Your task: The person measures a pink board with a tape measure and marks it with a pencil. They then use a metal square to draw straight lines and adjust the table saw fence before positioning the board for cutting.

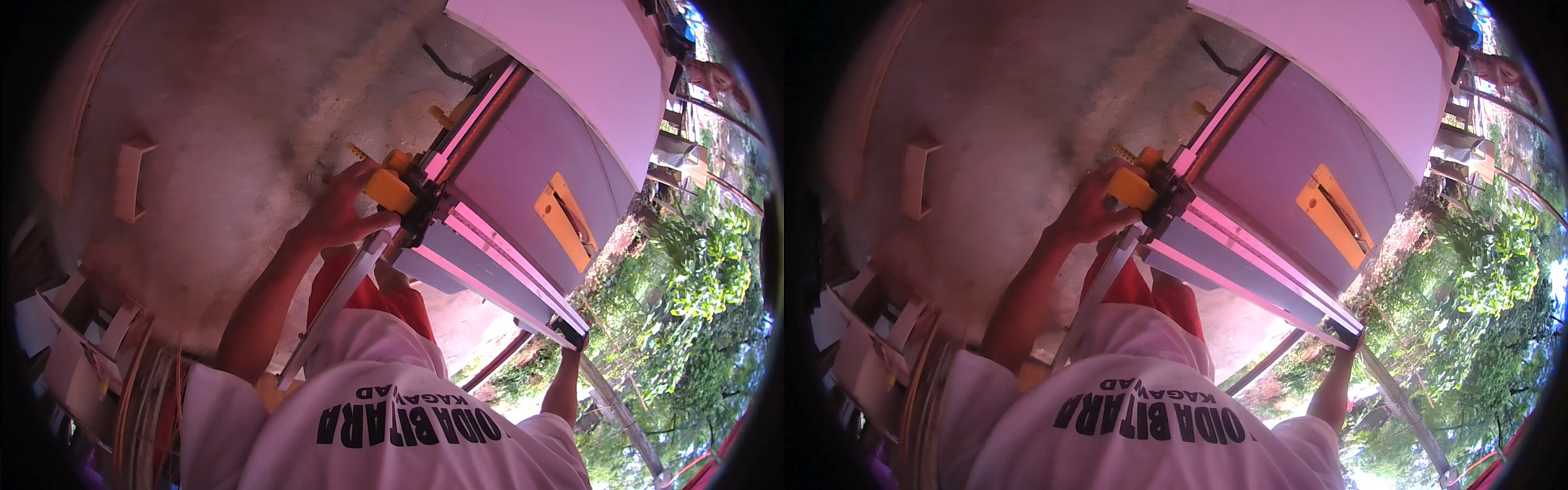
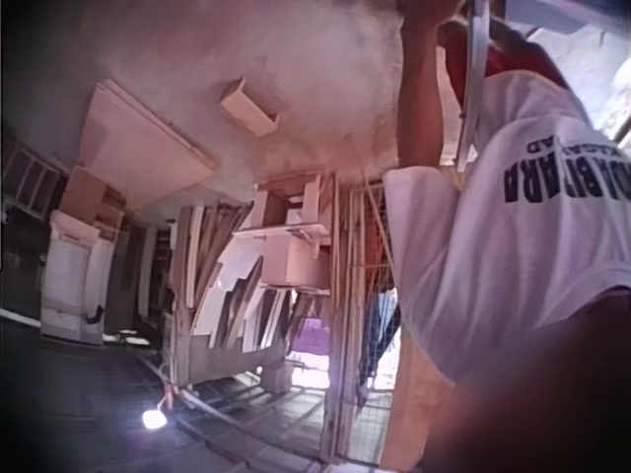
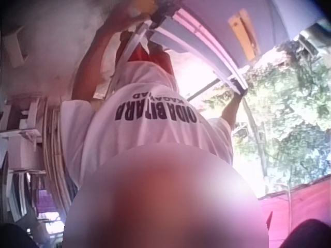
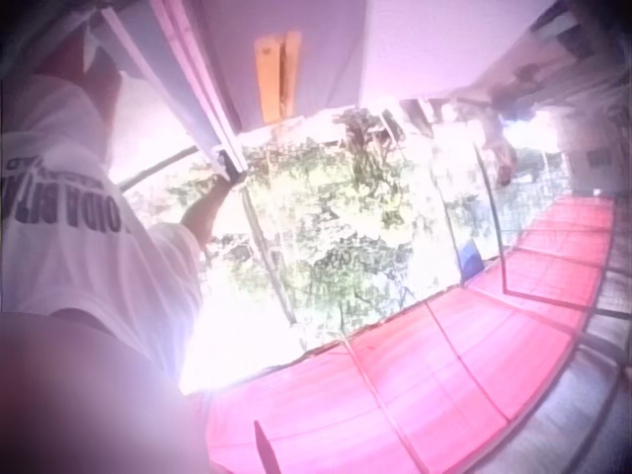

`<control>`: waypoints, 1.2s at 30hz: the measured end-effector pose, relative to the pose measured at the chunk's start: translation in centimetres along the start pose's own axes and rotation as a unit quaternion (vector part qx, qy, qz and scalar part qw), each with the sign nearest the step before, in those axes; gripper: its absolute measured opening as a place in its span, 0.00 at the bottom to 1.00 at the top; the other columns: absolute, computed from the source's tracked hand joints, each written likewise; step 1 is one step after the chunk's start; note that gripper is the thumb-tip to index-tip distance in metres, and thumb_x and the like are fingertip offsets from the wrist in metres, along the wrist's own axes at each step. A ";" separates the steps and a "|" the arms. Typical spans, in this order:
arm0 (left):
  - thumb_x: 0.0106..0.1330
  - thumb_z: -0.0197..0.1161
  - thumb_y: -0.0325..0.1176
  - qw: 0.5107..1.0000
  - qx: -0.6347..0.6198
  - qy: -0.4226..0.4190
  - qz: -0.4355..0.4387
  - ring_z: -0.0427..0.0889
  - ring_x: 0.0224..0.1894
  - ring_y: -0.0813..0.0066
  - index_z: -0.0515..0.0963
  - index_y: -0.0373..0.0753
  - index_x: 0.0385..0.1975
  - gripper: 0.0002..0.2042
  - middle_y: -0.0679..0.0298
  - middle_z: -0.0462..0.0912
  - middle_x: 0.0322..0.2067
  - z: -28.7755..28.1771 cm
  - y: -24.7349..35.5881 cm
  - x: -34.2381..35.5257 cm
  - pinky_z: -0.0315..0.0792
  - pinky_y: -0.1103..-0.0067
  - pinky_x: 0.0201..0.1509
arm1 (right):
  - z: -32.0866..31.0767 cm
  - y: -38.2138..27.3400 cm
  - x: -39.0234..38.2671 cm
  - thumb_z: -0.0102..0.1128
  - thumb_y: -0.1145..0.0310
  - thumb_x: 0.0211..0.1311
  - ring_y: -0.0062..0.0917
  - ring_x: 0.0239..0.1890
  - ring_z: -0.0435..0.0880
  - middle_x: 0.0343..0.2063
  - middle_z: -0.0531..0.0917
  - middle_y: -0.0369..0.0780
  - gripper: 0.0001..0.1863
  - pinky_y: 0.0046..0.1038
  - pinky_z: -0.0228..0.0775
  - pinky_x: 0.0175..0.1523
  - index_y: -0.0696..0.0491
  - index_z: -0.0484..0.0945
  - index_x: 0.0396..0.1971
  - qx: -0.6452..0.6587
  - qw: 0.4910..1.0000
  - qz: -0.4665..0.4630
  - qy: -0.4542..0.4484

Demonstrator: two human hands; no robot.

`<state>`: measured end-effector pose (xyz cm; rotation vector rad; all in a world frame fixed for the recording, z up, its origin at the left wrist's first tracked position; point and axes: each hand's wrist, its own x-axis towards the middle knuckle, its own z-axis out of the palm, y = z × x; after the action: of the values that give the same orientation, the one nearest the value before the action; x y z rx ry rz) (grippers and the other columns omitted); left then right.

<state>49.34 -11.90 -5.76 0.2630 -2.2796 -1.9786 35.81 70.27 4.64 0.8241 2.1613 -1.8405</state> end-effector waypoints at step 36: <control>0.74 0.65 0.38 0.968 -0.133 -0.001 -0.213 0.78 0.49 0.62 0.65 0.33 0.56 0.22 0.52 0.77 0.45 1.3 6.1 1.1 0.72 0.70 0.55 | -1.0 1.1 1.1 0.45 0.43 0.78 0.42 0.47 0.88 0.48 0.86 0.52 0.36 0.45 0.86 0.49 0.65 0.74 0.61 0.038 0.998 -0.017 0.045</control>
<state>47.65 -10.06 0.11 0.7784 -2.0527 -2.4505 35.68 71.67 3.39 0.9084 2.1822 -1.9494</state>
